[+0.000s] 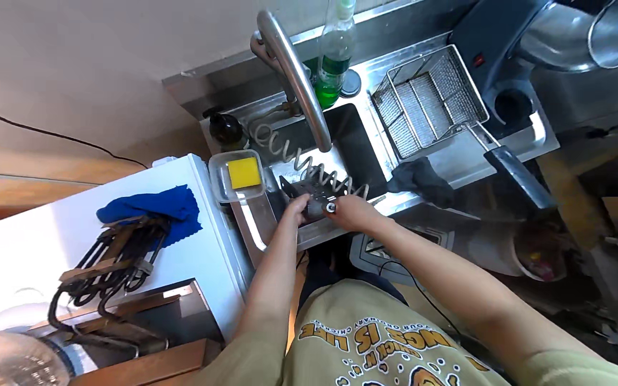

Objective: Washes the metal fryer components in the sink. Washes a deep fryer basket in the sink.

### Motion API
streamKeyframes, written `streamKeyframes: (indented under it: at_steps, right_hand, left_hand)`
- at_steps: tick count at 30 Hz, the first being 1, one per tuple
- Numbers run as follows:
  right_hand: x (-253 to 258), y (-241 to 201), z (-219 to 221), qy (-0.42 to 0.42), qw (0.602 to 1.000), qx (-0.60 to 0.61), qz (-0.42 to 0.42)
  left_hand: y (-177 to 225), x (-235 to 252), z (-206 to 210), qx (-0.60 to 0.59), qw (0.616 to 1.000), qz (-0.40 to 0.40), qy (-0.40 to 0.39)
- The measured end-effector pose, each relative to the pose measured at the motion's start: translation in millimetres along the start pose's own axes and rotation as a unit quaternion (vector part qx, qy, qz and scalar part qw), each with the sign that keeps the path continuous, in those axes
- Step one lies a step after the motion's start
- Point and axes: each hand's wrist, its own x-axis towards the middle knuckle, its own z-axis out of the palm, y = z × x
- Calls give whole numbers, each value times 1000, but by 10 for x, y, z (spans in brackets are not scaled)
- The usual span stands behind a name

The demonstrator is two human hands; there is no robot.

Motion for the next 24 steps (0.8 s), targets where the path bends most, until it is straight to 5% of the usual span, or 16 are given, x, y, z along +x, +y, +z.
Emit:
streamKeyframes:
  at_steps: [8,14,24]
  right_hand:
    - [-61,173,-48,56,994,-56,80]
    - [27,160,52,11,998,21,-60]
    - [-50,-120,-70,49,998,-12,-41]
  left_hand:
    - [-194,177,-165,70,992,105,28]
    - [24,317,-134,-2,999,40,-18]
    - [80,392,-112,-66,997,-2,-46]
